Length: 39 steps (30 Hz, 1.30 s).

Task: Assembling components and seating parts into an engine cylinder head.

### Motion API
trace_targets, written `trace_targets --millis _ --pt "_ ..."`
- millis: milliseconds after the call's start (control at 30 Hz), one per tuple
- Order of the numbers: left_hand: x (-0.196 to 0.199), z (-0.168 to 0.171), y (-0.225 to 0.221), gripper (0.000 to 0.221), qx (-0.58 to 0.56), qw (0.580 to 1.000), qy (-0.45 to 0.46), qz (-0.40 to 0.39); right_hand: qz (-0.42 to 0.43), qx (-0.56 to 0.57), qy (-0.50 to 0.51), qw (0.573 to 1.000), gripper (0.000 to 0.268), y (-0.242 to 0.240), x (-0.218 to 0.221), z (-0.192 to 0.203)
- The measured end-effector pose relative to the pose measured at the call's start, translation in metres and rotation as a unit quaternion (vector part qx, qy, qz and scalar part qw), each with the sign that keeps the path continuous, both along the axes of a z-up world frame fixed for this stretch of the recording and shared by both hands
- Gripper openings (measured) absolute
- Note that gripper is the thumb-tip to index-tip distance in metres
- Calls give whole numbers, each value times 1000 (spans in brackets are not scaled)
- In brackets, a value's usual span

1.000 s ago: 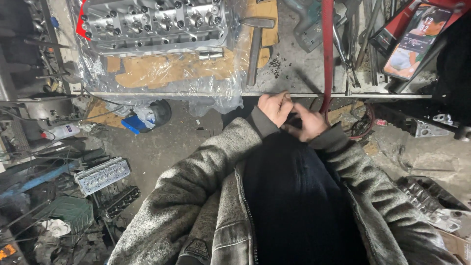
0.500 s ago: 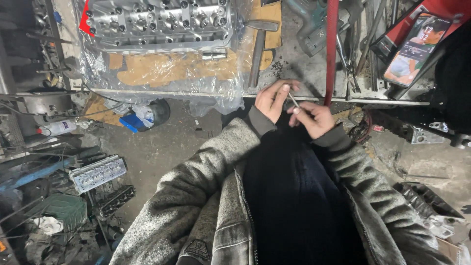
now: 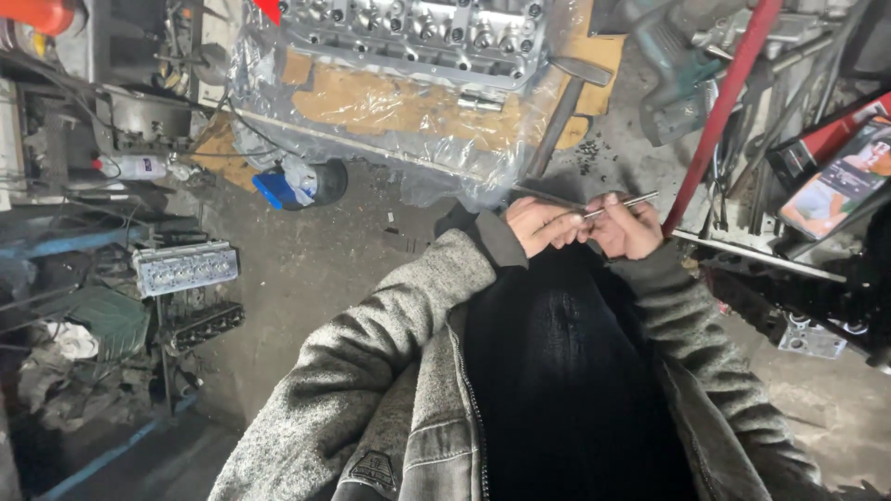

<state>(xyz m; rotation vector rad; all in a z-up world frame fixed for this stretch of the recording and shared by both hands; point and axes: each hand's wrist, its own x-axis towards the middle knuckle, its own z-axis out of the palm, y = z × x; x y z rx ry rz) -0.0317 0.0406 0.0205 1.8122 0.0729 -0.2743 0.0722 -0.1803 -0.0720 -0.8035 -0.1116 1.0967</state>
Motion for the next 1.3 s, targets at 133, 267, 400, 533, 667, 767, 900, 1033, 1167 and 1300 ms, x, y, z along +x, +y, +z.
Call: trace_targets --millis 133,267,400,533,667,767,900,1033,1167,1300 --pt "-5 3 12 39 -24 1000 -14 -10 7 48 72 996 29 10 5 0" --pt "-4 -12 15 28 65 997 -45 23 -44 -52 10 998 25 6 10 20" --pt "2 -19 6 24 126 991 -2 38 -150 -257 -122 947 33 -4 -4 52" --pt "14 -10 3 24 133 990 -2 48 -210 -275 -143 927 32 -29 -4 22" --pt "18 -28 -8 27 147 982 95 73 -179 -298 -237 907 31 -37 -7 31" --pt "22 -35 -12 28 90 989 47 103 -181 -315 -200 910 31 -33 -3 46" --pt "27 -24 -12 36 145 980 116 77 -154 -330 -247 898 35 -32 -3 51" --pt "27 -33 -16 28 55 988 57 130 -124 -370 -356 849 34 -22 -4 63" --pt "24 -30 -19 26 173 980 53 85 -115 -483 -427 756 25 -11 -4 84" --pt "25 -29 -19 25 182 979 59 72 -167 -423 -381 805 20 -13 -4 81"
